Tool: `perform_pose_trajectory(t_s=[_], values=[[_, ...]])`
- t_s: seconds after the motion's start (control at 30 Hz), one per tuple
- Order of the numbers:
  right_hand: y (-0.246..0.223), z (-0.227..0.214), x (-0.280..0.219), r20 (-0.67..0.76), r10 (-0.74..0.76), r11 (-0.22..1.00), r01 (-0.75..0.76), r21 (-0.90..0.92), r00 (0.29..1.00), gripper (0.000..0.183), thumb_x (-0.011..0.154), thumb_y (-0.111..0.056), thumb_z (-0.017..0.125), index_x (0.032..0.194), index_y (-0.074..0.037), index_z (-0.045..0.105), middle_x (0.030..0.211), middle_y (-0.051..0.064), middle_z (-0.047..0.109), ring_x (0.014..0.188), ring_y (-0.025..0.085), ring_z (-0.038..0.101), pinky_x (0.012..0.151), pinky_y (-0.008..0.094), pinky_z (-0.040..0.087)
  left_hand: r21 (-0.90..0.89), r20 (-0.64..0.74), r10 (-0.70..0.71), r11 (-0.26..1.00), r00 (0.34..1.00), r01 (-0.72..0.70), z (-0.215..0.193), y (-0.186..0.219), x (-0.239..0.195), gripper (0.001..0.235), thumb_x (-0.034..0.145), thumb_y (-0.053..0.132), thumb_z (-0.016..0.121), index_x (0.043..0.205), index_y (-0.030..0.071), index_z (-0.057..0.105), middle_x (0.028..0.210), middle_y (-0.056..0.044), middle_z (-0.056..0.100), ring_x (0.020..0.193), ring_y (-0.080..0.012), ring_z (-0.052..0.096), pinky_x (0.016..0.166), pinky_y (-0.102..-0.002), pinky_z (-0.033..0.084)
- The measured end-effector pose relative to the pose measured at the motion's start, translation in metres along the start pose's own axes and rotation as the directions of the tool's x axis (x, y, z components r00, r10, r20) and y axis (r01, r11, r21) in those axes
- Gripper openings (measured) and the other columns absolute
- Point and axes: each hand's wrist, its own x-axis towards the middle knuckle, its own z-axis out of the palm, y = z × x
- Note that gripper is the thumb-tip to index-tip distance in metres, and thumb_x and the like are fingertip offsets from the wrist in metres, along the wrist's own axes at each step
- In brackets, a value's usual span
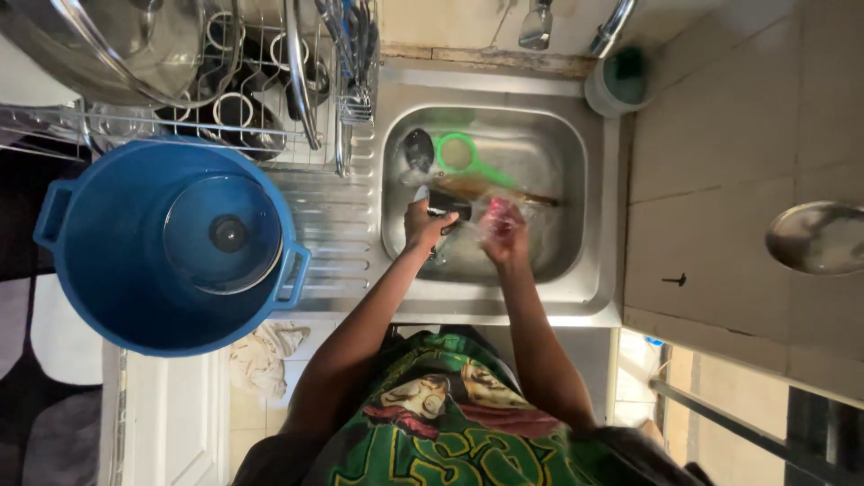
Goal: Washing and rinsing kitchen utensils and containers in a sink after preparing water.
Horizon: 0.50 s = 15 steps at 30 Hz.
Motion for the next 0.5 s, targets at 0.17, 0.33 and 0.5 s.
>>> perform_pose_trajectory(t_s=[0.17, 0.33, 0.5], values=[[0.058, 0.115, -0.039, -0.018, -0.268, 0.789, 0.209, -0.578, 0.963, 0.016, 0.094, -0.009, 0.084, 0.106, -0.007, 0.074, 0.097, 0.008, 0.078, 0.082, 0.021, 0.076, 0.068, 0.038, 0.068, 0.759, 0.334, 0.162, 0.538, 0.929, -0.366, 0.012, 0.023, -0.01, 0.026, 0.083, 0.032, 0.087, 0.098, 0.013, 0.077, 0.097, -0.011, 0.079, 0.103, -0.0333, 0.079, 0.089, -0.05, 0.064], [-0.032, -0.033, 0.024, -0.239, -0.513, 0.417, -0.004, -0.909, 0.825, 0.008, 0.103, -0.017, 0.067, 0.108, -0.016, 0.074, 0.099, 0.007, 0.077, 0.092, 0.023, 0.077, 0.084, 0.046, 0.068, 0.796, 0.558, 0.099, 0.216, 0.824, -0.565, 0.013, 0.003, -0.016, 0.014, 0.094, 0.016, 0.073, 0.104, 0.008, 0.077, 0.104, -0.016, 0.077, 0.105, -0.0382, 0.075, 0.089, -0.051, 0.057], [-0.092, -0.093, 0.038, -0.209, -0.719, -0.678, -0.735, -0.003, 0.663, 0.037, 0.116, -0.037, 0.036, 0.132, -0.04, 0.069, 0.133, -0.013, 0.074, 0.126, 0.01, 0.069, 0.093, 0.038, 0.058, 0.736, 0.652, 0.271, -0.003, 0.708, -0.677, -0.005, 0.001, -0.021, 0.009, 0.087, 0.011, 0.08, 0.096, 0.01, 0.079, 0.092, -0.015, 0.076, 0.099, -0.0348, 0.073, 0.084, -0.049, 0.055]])
